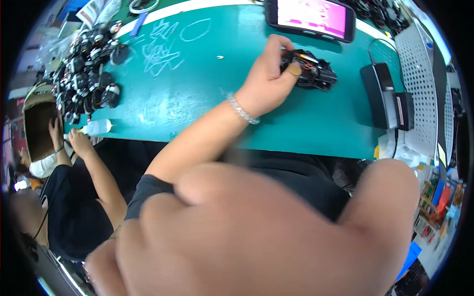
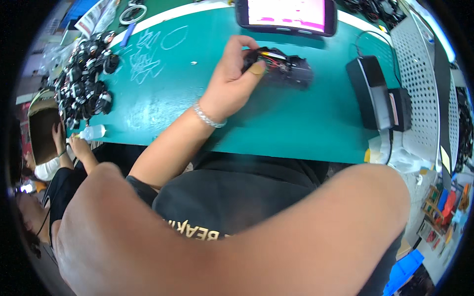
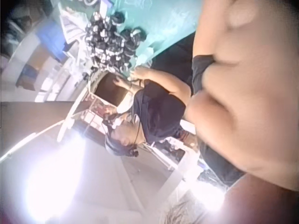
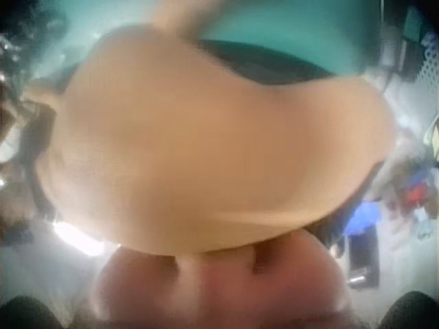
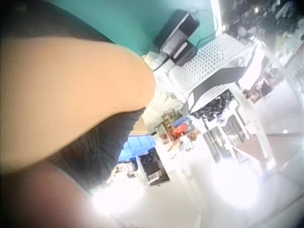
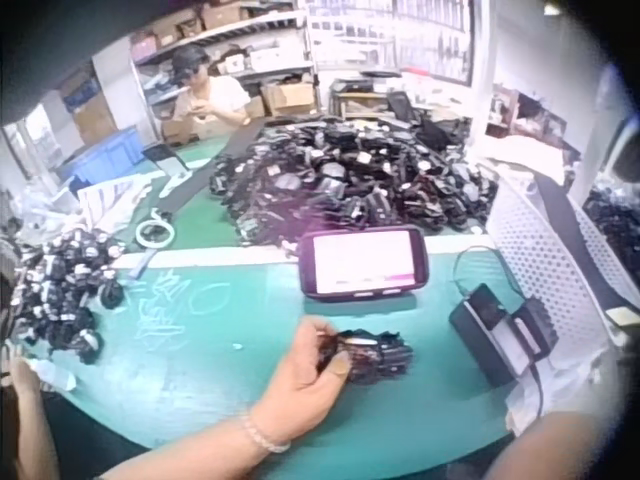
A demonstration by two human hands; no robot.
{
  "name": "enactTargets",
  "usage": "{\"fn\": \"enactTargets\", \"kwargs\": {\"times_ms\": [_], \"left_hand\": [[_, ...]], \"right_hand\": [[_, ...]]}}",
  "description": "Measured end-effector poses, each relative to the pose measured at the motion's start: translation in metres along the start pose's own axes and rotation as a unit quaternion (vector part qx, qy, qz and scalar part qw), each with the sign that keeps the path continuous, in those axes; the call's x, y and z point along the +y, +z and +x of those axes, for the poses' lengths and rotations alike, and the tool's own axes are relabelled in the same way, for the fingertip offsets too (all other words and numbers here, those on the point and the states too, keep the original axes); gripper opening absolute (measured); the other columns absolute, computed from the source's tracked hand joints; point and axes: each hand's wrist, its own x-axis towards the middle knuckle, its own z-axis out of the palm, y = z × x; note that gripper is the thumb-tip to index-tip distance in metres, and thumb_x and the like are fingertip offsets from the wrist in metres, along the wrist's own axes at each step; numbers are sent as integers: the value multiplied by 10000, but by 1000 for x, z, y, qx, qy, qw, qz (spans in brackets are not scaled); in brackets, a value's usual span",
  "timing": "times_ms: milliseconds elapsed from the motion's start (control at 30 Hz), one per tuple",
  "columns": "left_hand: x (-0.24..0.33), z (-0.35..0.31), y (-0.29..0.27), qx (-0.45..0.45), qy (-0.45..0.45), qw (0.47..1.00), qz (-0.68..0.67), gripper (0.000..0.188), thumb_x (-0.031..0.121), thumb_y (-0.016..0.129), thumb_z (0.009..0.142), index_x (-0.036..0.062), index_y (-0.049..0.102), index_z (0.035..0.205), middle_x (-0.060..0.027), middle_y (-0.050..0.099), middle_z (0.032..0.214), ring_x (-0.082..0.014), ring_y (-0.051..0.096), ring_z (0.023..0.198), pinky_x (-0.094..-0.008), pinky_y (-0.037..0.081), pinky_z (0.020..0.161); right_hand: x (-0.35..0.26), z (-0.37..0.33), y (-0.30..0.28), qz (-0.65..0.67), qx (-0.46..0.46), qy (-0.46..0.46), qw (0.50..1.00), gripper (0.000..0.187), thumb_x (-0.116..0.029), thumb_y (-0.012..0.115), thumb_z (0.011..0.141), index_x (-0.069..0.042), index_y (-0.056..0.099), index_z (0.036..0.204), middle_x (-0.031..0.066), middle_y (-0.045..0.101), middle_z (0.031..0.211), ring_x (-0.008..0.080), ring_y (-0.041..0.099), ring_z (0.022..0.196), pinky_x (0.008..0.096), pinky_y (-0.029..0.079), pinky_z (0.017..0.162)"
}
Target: The person assembles small electronic devices by inserting a battery into the casing and securing it with a black adhesive strip. They handle multiple units one at a time, picking them up from a pile on the table, performing the assembly, and placing them back down.
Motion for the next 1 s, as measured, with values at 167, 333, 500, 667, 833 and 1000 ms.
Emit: {"fn": "enactTargets", "kwargs": {"times_ms": [167,333,500,667,833,1000], "left_hand": [[-9,0,-1,-15,16,1000,15,279,23,505,891,47,342,1115,-99,511,981,-102,489,868,-245,429,753],[-4,2,1,-26,15,999,24,266,30,502,896,40,337,1104,-103,516,989,-109,498,878,-258,437,761],[-6,-3,-4,-17,3,999,29,249,50,502,902,41,338,1089,-87,529,970,-104,498,860,-262,439,745],[2,-5,-3,-14,-3,999,51,266,36,485,905,51,343,1129,-81,515,953,-92,495,839,-238,435,723],[-4,-4,0,-19,-26,999,2,272,30,495,907,52,347,1134,-74,511,966,-76,480,814,-216,418,700],[-1,-3,-1,-19,-18,1000,-8,271,31,501,906,52,351,1130,-82,517,965,-71,470,808,-209,407,695]], "right_hand": [[-6,-6,-21,-28,-23,15,999,258,-241,564,822,-39,591,981,69,536,782,234,514,686,355,366,611],[-13,-15,-41,-46,-22,46,998,260,-246,563,826,-41,591,983,66,534,775,231,513,678,354,365,602],[-1,-38,-53,7,7,159,987,261,-251,561,830,-42,591,984,64,532,768,228,512,670,354,364,593],[49,-132,18,272,-59,376,883,275,-276,523,894,-47,558,1042,93,573,917,233,565,837,349,443,713],[70,-175,67,424,14,418,803,439,-333,394,972,-37,447,1292,125,486,1258,239,469,1146,360,341,996],[91,-165,75,180,-100,497,843,374,-301,439,955,-59,517,1230,156,528,1228,276,495,1132,376,378,973]]}}
